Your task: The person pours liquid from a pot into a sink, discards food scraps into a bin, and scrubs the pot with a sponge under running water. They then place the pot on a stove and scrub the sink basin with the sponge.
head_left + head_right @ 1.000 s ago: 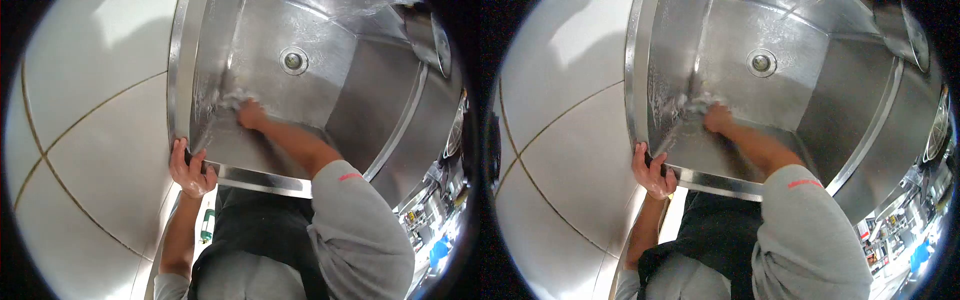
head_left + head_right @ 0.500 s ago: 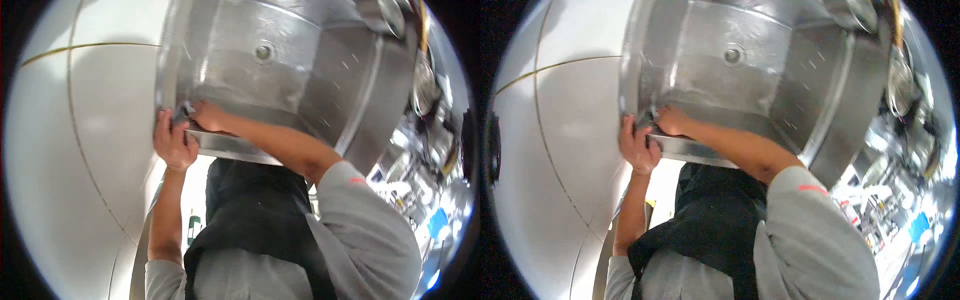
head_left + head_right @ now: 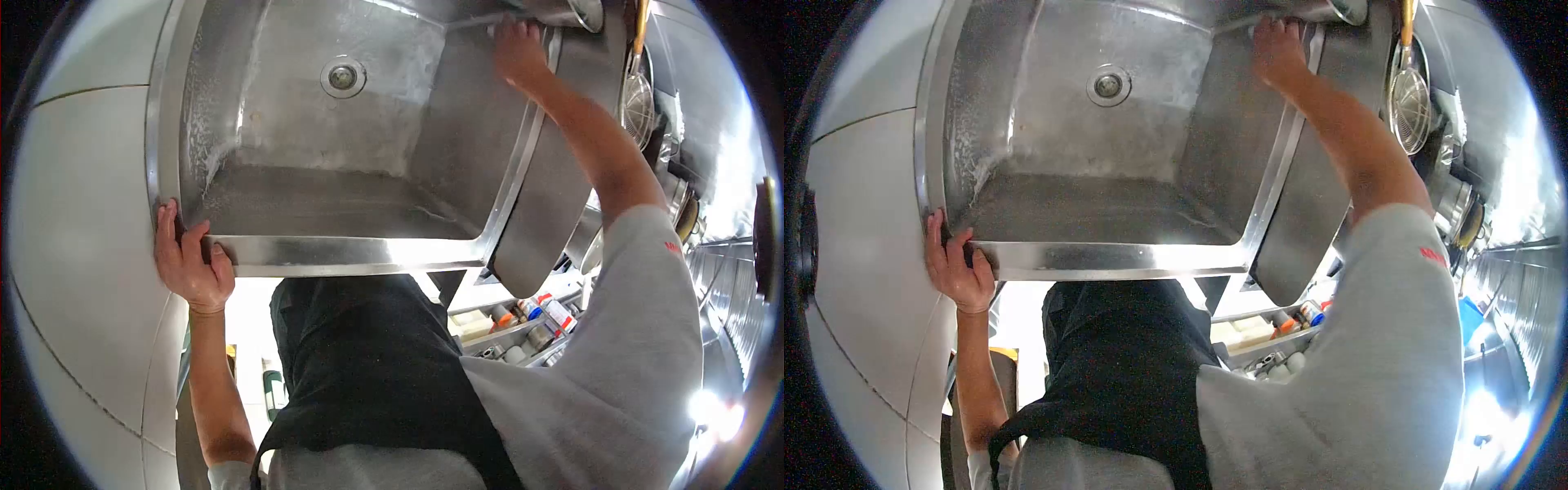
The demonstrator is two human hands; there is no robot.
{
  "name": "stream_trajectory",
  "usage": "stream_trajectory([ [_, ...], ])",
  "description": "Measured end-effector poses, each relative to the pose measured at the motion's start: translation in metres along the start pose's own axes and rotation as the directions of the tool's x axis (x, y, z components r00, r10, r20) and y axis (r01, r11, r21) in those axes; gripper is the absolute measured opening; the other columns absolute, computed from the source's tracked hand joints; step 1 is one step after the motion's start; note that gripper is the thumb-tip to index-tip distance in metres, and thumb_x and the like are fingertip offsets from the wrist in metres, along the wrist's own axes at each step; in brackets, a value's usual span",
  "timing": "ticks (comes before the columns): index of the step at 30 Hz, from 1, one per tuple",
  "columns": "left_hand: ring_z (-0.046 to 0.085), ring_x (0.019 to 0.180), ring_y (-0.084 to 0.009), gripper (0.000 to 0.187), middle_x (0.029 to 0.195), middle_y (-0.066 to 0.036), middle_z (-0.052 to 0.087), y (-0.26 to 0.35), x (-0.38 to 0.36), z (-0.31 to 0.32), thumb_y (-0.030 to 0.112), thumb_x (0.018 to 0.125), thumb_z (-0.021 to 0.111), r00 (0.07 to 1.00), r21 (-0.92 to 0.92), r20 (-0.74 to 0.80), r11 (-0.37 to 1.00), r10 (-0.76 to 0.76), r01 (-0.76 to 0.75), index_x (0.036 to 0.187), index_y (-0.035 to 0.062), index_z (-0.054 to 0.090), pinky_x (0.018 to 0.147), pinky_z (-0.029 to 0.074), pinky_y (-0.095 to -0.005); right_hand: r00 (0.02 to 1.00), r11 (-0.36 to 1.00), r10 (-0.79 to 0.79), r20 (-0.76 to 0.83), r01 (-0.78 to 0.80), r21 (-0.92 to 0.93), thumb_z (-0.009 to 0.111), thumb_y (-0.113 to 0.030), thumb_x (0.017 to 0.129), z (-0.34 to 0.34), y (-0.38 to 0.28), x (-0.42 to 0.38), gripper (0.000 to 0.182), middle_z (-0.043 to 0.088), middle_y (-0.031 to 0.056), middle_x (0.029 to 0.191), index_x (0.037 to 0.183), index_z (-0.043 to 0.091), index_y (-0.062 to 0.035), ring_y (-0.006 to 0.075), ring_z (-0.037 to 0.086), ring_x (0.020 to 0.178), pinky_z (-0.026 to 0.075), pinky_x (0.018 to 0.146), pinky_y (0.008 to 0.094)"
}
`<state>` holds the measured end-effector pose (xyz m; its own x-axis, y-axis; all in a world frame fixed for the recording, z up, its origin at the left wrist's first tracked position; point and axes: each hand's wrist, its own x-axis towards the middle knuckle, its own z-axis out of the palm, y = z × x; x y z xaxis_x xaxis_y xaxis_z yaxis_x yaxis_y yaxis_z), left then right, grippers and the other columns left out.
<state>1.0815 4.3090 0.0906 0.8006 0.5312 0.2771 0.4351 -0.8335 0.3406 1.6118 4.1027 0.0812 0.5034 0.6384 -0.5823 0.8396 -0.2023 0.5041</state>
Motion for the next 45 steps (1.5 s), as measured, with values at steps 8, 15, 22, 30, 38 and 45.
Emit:
stream_trajectory([
  [8, 0.051, 0.134, -0.0465, 0.029, 0.140, -0.029, 0.058, -0.003, -0.002, 0.000, 0.023, 0.089, 0.052, 0.999, -0.021, 0.039, 0.999, -0.036, 0.037, 0.100, 0.0009, 0.068, 0.113, 0.039, -0.0573, 0.753, 0.865, -0.484, 0.446, 0.336, 0.372, 0.064, -0.025, 0.094, 0.087, -0.159, -0.097, 0.039, 0.064, 0.0206, 0.133, 0.125, 0.070, -0.0013, 0.0371, 0.053, 0.132, 0.038, 0.111, 0.0552],
  [15, 0.049, 0.136, -0.0456, 0.030, 0.141, -0.032, 0.055, -0.010, -0.009, 0.007, 0.025, 0.091, 0.051, 0.998, 0.013, 0.060, 1.000, -0.010, 0.009, 0.099, 0.0015, 0.068, 0.113, 0.037, -0.0548, 0.969, 0.900, 0.243, 0.043, -0.241, 0.363, 0.058, -0.035, 0.098, 0.116, -0.119, 0.077, 0.049, 0.057, 0.0178, 0.142, 0.136, 0.061, -0.0037, 0.0384, 0.052, 0.130, 0.040, 0.107, 0.0538],
  [22, 0.049, 0.132, -0.0453, 0.035, 0.140, -0.030, 0.053, 0.000, 0.003, 0.015, 0.030, 0.087, 0.049, 0.994, 0.049, 0.100, 0.998, -0.045, 0.040, 0.103, 0.0054, 0.068, 0.111, 0.038, -0.0562, 0.828, 0.674, 0.560, 0.024, -0.472, 0.568, 0.055, -0.039, 0.100, 0.164, -0.219, 0.197, 0.061, 0.047, 0.0203, 0.154, 0.151, 0.046, -0.0076, 0.0384, 0.040, 0.145, 0.035, 0.115, 0.0505],
  [30, 0.044, 0.135, -0.0463, 0.034, 0.143, -0.032, 0.047, 0.006, 0.010, 0.014, 0.020, 0.078, 0.053, 0.987, -0.027, 0.134, 0.995, -0.086, 0.091, 0.102, 0.0007, 0.068, 0.115, 0.035, -0.0563, 0.891, 0.697, 0.307, -0.333, 0.027, 0.717, 0.058, -0.026, 0.094, -0.007, -0.307, 0.320, 0.036, 0.058, 0.0117, 0.133, 0.122, 0.068, -0.0064, 0.0394, 0.060, 0.115, 0.052, 0.095, 0.0524],
  [38, 0.055, 0.126, -0.0467, 0.032, 0.137, -0.030, 0.056, 0.009, 0.015, 0.013, 0.030, 0.081, 0.055, 0.994, 0.058, 0.083, 0.996, -0.072, 0.068, 0.096, 0.0048, 0.070, 0.106, 0.045, -0.0534, 0.879, 0.538, -0.059, -0.474, 0.428, 0.726, 0.059, -0.012, 0.090, -0.019, -0.424, 0.140, 0.022, 0.059, 0.0106, 0.124, 0.106, 0.073, -0.0072, 0.0336, 0.053, 0.121, 0.050, 0.095, 0.0488],
  [45, 0.046, 0.135, -0.0473, 0.031, 0.143, -0.033, 0.049, 0.010, 0.009, 0.010, 0.023, 0.080, 0.054, 0.993, -0.007, 0.100, 0.998, -0.058, 0.059, 0.096, -0.0002, 0.067, 0.115, 0.036, -0.0541, 0.687, 0.406, -0.376, -0.622, 0.726, 0.556, 0.071, -0.013, 0.076, 0.117, -0.349, 0.035, 0.040, 0.060, 0.0063, 0.126, 0.116, 0.071, -0.0128, 0.0337, 0.052, 0.124, 0.048, 0.105, 0.0440],
])
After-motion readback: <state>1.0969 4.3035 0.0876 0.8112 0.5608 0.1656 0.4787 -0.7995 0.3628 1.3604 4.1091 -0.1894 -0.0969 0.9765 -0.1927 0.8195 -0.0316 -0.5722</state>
